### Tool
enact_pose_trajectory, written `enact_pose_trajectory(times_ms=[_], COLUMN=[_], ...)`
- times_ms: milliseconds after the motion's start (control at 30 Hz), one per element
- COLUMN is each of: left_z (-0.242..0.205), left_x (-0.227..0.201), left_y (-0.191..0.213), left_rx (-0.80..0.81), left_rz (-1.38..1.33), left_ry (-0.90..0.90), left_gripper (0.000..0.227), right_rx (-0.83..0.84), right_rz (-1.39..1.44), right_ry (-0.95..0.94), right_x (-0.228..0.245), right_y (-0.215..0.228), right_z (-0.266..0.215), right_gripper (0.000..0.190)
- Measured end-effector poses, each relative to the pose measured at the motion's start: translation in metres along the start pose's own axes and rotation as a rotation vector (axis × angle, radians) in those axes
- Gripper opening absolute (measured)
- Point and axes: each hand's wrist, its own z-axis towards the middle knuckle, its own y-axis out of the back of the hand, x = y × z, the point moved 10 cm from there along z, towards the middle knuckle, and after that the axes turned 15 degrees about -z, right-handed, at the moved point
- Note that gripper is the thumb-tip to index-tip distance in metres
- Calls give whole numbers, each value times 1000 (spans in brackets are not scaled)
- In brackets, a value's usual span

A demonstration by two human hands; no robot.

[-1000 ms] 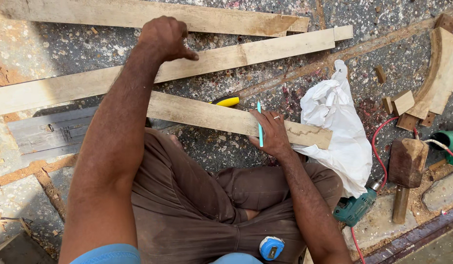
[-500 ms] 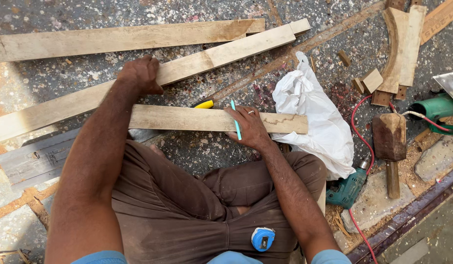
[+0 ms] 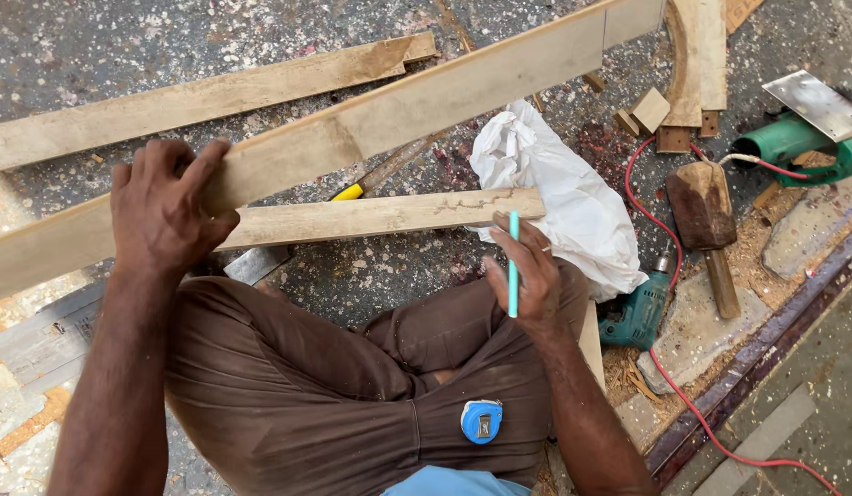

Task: The person marks wooden pieces using a pencil and a measuring tape, then fits the pieces together to assemble a wooden frame on the floor.

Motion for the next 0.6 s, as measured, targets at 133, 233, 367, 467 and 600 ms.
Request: enact_pose_trajectory(times_ms=[133,233,367,467,600], left_z=[-51,-88,-131,-160,-172], left_x=[-54,-78,-112,-120,-127], left_y=[40,52,37,11,4], left_rx=[-36,62,236,414,353], left_rz=[-9,-89,-84,-122,-11], left_ry=[-64,-77,-147,-42,-125], left_gripper=[90,93,99,98,99], right_rx=[-169,-265,-467,-406,-392], right_rz=[-75,-186,-200,-119,156], right_ry=[-53,-197,-333,-630,-834], right_x=[-11,-14,-27,-65,-106], right_y=[79,130,166,164,141], right_z=[-21,-52,-91,-133,-194], right_gripper=[38,36,41,44,38])
